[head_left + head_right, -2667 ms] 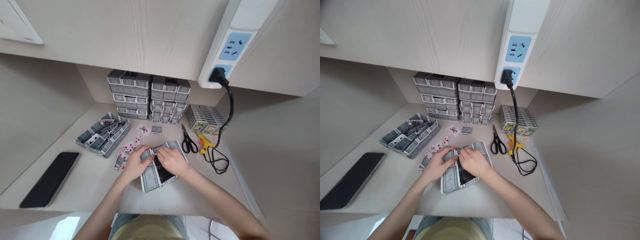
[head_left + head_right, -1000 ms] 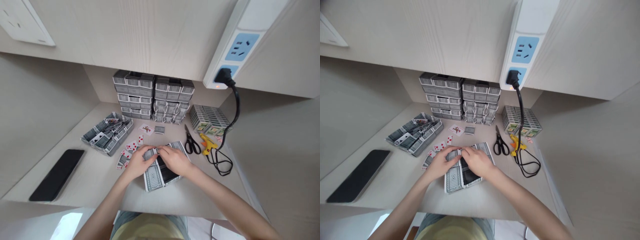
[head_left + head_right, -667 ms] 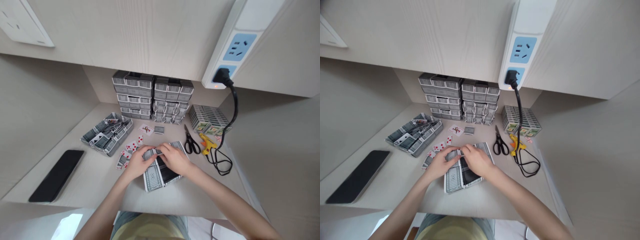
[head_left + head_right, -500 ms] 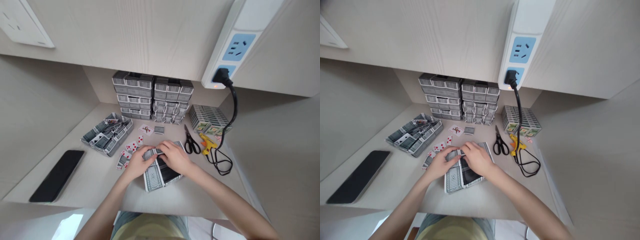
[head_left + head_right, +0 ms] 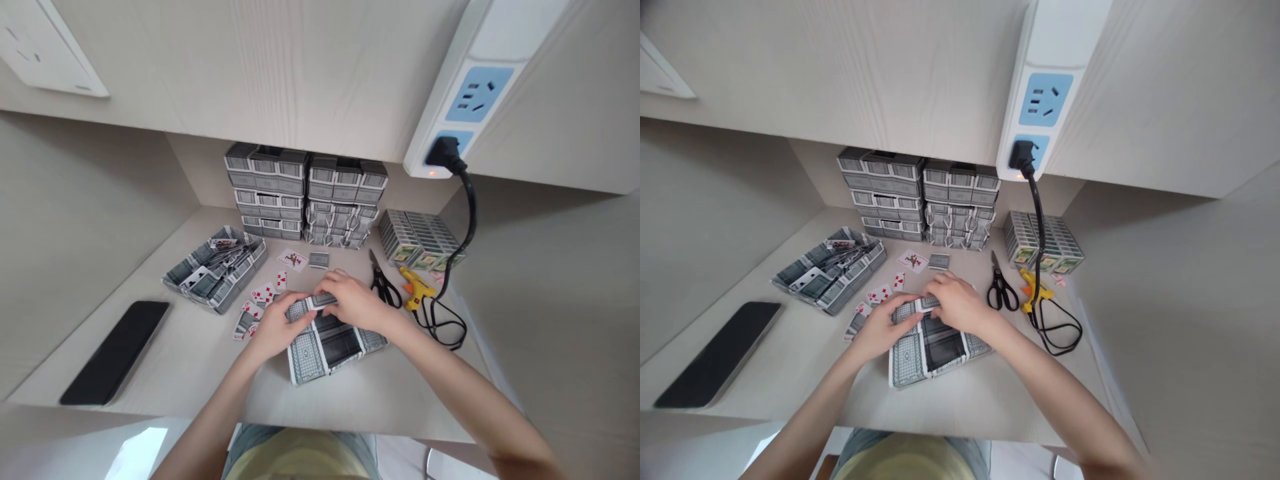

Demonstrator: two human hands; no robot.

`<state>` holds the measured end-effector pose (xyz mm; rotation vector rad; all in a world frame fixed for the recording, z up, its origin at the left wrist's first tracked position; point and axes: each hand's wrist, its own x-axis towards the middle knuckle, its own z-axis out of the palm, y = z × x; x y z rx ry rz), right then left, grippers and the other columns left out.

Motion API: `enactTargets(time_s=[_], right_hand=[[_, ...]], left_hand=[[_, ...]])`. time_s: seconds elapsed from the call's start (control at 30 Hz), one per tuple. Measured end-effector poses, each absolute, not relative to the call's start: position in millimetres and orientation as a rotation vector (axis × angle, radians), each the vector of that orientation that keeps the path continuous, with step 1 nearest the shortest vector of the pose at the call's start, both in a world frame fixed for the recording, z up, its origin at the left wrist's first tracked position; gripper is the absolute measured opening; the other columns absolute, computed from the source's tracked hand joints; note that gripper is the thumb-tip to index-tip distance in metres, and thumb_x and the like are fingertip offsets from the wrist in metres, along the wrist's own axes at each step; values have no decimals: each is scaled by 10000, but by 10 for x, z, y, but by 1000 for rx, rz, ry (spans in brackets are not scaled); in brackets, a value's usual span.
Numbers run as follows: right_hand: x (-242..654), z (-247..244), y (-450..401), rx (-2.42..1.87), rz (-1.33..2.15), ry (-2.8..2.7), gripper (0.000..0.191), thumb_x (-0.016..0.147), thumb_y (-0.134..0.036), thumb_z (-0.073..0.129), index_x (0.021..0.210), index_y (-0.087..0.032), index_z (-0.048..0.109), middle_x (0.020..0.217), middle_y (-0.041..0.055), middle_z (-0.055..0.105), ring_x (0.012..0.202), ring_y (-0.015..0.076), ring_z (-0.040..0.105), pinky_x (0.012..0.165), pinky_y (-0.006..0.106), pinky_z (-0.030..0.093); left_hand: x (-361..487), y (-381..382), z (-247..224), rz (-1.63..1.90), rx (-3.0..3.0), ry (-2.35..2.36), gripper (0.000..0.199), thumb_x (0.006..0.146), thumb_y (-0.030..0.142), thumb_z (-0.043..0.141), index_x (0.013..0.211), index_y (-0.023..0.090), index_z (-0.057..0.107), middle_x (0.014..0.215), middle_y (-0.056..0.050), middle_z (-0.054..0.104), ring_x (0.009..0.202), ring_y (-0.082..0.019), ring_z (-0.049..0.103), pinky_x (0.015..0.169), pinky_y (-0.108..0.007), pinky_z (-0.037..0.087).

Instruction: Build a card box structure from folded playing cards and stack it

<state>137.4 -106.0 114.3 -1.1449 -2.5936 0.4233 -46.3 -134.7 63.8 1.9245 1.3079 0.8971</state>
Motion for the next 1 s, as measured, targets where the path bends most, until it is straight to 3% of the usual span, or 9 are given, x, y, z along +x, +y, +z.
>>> enactTargets(time_s=[1.0], right_hand=[[1340, 1128, -1112, -1176, 563, -2554, 273, 692, -100, 623, 940, -184, 544, 920, 39, 543, 931, 178, 505, 770, 296, 393]], left_hand=[[-455, -1357, 627, 915, 1891, 1277, 352, 737, 396, 574, 1025, 194, 557, 1016, -56, 609, 955, -190, 559, 866, -337, 424]])
